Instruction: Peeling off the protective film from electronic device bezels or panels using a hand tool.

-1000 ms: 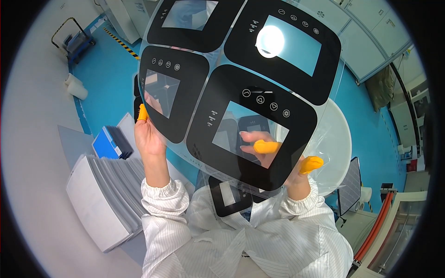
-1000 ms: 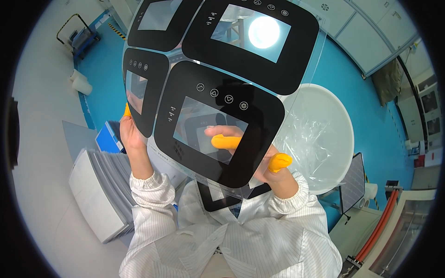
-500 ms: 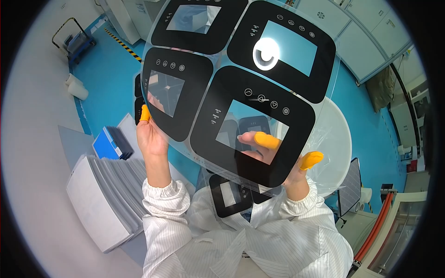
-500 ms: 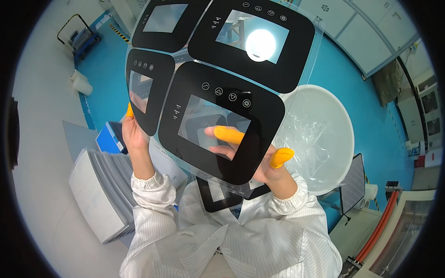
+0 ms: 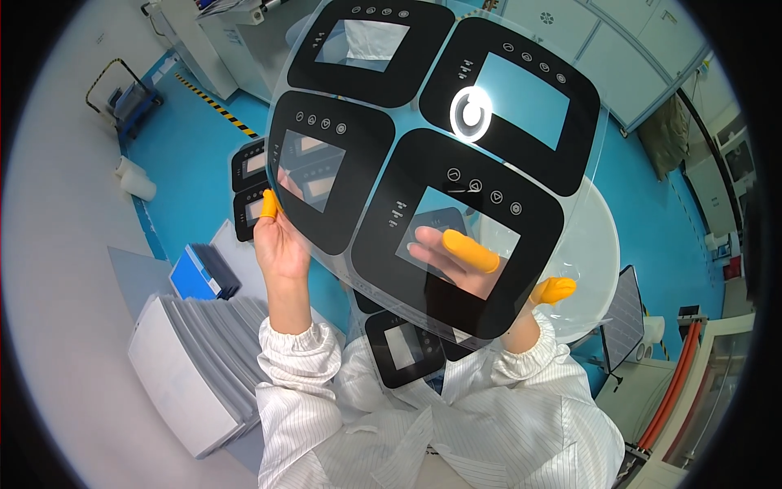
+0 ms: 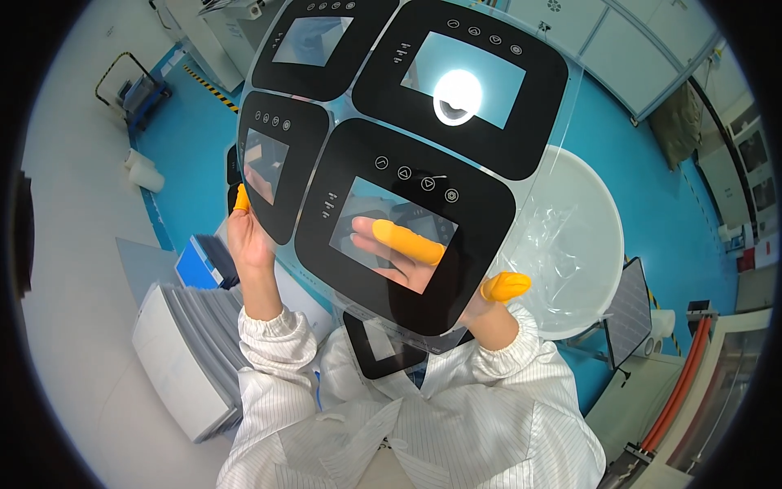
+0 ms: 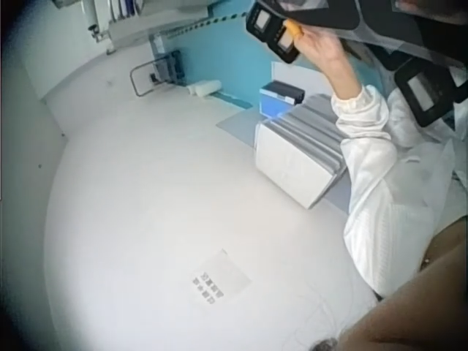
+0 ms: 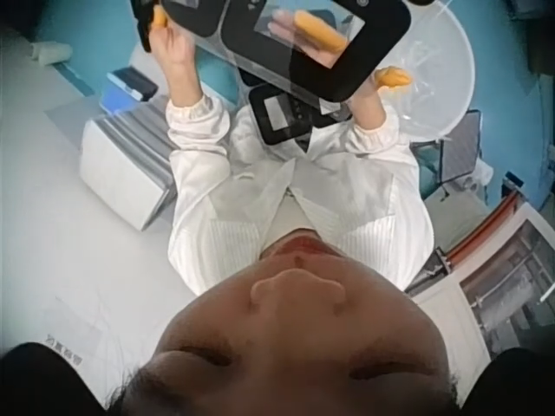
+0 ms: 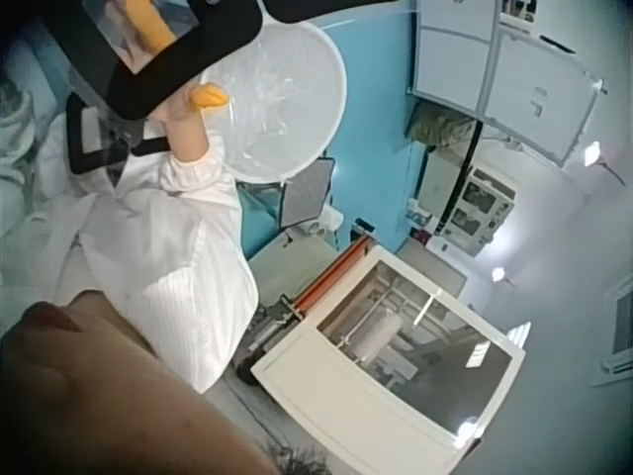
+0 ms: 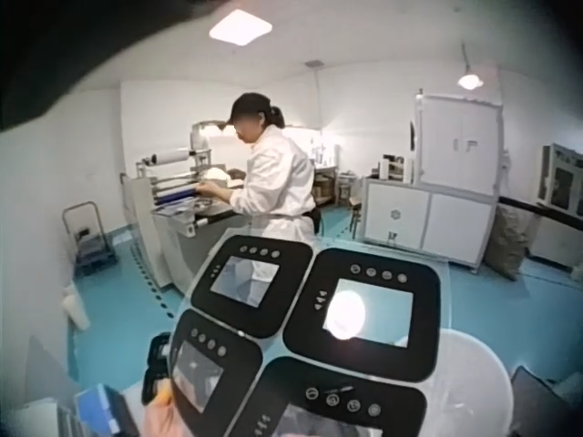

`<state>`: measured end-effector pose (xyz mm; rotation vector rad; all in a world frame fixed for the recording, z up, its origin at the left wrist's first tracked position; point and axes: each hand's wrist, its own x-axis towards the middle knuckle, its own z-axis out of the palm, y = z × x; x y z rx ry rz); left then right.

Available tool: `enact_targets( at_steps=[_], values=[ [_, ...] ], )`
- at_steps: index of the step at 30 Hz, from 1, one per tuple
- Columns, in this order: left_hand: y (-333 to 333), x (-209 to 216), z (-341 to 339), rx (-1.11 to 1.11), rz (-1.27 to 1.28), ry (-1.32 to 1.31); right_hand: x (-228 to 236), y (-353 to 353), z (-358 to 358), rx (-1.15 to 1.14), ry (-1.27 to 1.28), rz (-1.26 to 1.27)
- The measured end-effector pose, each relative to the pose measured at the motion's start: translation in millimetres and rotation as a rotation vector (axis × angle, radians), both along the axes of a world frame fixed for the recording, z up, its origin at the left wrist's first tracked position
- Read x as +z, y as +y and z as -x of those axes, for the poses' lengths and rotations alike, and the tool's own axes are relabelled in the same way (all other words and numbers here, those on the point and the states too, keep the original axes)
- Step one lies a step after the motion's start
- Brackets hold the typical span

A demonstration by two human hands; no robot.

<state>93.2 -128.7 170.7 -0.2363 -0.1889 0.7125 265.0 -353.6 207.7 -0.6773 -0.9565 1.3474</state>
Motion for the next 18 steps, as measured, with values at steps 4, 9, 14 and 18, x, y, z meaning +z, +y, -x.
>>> enact_targets(
  at_steps=[4,9,14,18],
  values=[
    [-2,0,-2,-0.012,0.019,-0.008,-9,1,-3,0.073,0.277,-0.105],
    [4,-2,7,0.03,-0.012,-0.015,-12,-12,-1,-0.002,0.42,-0.144],
    [12,-1,21,0.088,-0.031,-0.017,-5,-22,-2,-0.202,0.739,0.125],
    [17,1,33,0.175,-0.087,0.024,-21,-26,-9,-0.373,0.801,0.283]
  ],
)
